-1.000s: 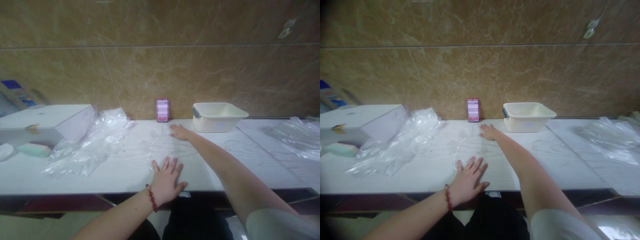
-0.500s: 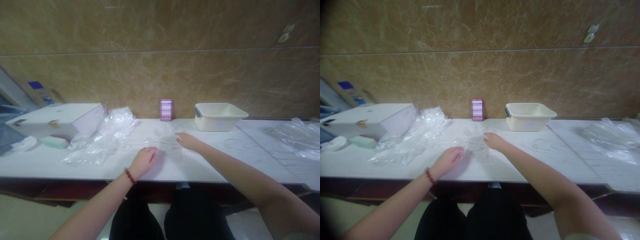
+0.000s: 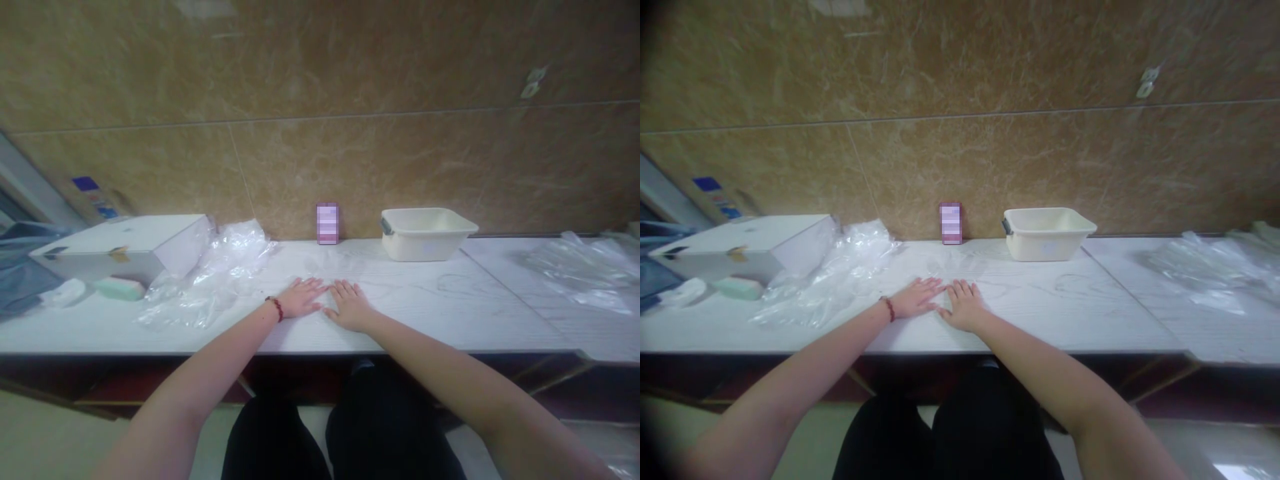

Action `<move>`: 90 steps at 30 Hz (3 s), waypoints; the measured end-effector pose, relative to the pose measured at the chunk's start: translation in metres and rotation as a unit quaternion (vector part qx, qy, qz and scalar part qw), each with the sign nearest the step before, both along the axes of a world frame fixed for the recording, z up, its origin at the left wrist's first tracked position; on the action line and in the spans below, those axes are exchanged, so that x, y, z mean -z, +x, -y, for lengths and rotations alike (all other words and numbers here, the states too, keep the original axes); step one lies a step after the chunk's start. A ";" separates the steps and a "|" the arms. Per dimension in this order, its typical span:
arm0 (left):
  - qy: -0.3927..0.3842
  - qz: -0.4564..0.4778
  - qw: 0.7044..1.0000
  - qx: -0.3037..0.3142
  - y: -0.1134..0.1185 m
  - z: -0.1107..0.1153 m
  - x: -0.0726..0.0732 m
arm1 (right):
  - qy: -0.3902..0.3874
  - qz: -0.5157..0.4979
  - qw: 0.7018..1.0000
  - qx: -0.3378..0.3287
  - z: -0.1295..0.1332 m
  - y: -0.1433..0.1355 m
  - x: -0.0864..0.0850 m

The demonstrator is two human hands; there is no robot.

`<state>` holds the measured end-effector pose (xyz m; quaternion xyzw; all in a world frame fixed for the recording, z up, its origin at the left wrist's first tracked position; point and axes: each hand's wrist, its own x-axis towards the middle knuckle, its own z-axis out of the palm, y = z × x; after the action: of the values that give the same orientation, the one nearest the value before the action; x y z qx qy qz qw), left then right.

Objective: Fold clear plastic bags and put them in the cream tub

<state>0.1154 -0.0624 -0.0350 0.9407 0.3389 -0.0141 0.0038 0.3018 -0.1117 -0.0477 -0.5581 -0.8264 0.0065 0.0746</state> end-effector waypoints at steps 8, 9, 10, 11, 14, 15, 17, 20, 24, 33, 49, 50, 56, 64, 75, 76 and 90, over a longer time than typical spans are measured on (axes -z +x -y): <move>0.045 -0.021 0.984 -0.169 -0.033 -0.039 -0.012 | -0.004 0.008 1.000 0.008 0.002 0.000 -0.003; 0.067 -0.005 0.982 -0.178 -0.027 -0.038 -0.013 | -0.002 0.005 1.000 0.007 0.003 0.000 -0.003; 0.081 0.011 0.982 -0.172 -0.019 -0.036 -0.014 | 0.000 0.002 1.000 0.007 0.003 0.000 -0.003; 0.083 0.027 0.985 -0.149 -0.008 -0.031 -0.014 | 0.001 0.001 1.000 0.007 0.003 0.000 -0.004; 0.008 0.034 0.999 -0.009 0.025 -0.016 -0.010 | -0.005 0.007 1.000 0.003 0.003 0.000 -0.005; -0.007 0.038 0.999 0.018 0.034 -0.013 -0.008 | -0.007 0.009 1.000 0.002 0.004 0.000 -0.005; -0.026 0.047 0.998 0.036 0.045 -0.012 -0.004 | -0.006 0.007 1.000 0.002 0.004 0.000 -0.006; -0.034 0.050 0.998 0.023 0.045 -0.025 -0.001 | -0.005 0.002 1.000 0.004 0.005 0.000 -0.007; -0.028 0.030 0.999 0.016 0.032 -0.053 -0.003 | -0.012 -0.007 1.000 0.005 0.005 -0.001 -0.009; 0.055 0.024 0.991 -0.117 0.022 -0.096 -0.012 | -0.020 -0.016 1.000 0.007 0.007 0.002 -0.011; -0.011 0.008 0.999 -0.052 0.061 -0.120 0.000 | -0.027 -0.029 0.999 0.014 0.005 0.001 -0.007; -0.009 0.010 0.998 -0.057 0.061 -0.122 0.001 | -0.025 -0.030 0.999 0.014 0.005 0.001 -0.007; -0.007 0.065 0.987 -0.145 0.060 -0.129 0.003 | -0.018 -0.029 0.999 0.014 0.006 0.001 -0.009; 0.027 0.136 0.959 -0.248 0.007 -0.106 -0.026 | -0.005 -0.028 1.000 0.007 0.004 0.003 -0.006; 0.014 0.141 0.885 -0.444 -0.045 -0.044 -0.006 | 0.049 -0.070 0.995 0.054 -0.004 -0.002 -0.021; 0.017 0.146 0.880 -0.451 -0.044 -0.040 -0.004 | 0.048 -0.071 0.995 0.052 -0.008 -0.005 -0.025; 0.039 0.250 0.888 -0.383 -0.024 -0.030 0.003 | -0.027 -0.092 0.995 0.034 -0.052 -0.048 -0.030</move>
<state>0.0916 -0.0329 -0.0375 0.7095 0.6612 0.2371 0.0565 0.2536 -0.0594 -0.0175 -0.5843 -0.7964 0.0777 0.1350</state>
